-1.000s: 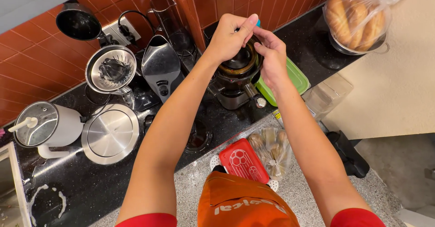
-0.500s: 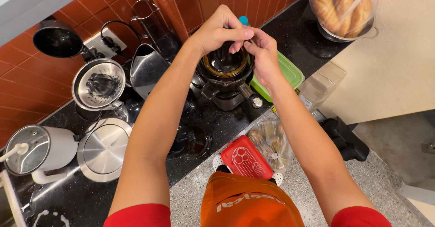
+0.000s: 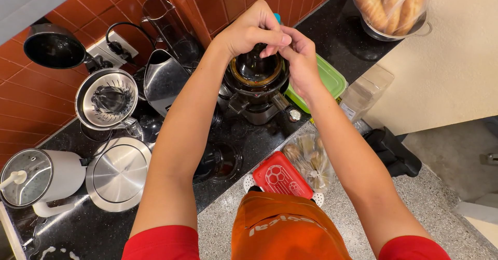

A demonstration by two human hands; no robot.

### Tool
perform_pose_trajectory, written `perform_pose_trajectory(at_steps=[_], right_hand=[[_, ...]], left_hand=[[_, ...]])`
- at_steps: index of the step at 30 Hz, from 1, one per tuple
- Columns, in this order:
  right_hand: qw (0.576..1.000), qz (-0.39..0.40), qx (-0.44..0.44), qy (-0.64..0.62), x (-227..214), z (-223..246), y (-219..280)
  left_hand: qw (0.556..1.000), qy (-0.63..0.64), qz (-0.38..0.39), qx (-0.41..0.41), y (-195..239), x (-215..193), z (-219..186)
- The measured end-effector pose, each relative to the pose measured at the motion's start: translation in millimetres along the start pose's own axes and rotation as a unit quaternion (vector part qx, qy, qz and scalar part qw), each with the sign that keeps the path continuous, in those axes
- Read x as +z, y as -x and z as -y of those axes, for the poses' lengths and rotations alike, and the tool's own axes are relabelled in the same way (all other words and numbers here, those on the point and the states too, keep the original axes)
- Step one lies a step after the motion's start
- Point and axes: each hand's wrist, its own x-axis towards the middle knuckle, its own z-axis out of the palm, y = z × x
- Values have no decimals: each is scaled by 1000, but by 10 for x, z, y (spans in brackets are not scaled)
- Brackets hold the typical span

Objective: The person wipes a metal cup and places it on the counter, then wipes a juicer strainer and places it on the juicer base. They attach a black plastic part to the strainer, then pick up a yellow container and a black lid, attaching them to the juicer. Finally, they place a large dark container on top of the juicer and wipe the counter.

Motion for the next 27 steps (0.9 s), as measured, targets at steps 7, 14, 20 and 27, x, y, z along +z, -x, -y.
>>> perform_pose_trajectory(at_steps=[7,14,20,27], right_hand=[[1000,13,6,-25,38,31,-17],[999,7,-43,27,-20,9,-11],[967,-46,-219,118,391,329,675],[955,230,-135,130,914,-349,1655]], left_hand=[[997,73,-24,-11,45,-66,43],[982,15,-188,20,108,9,61],[890,-233,-377,102,1203,1016,-895],[598,-314,-725,132,2708,2644,-172]])
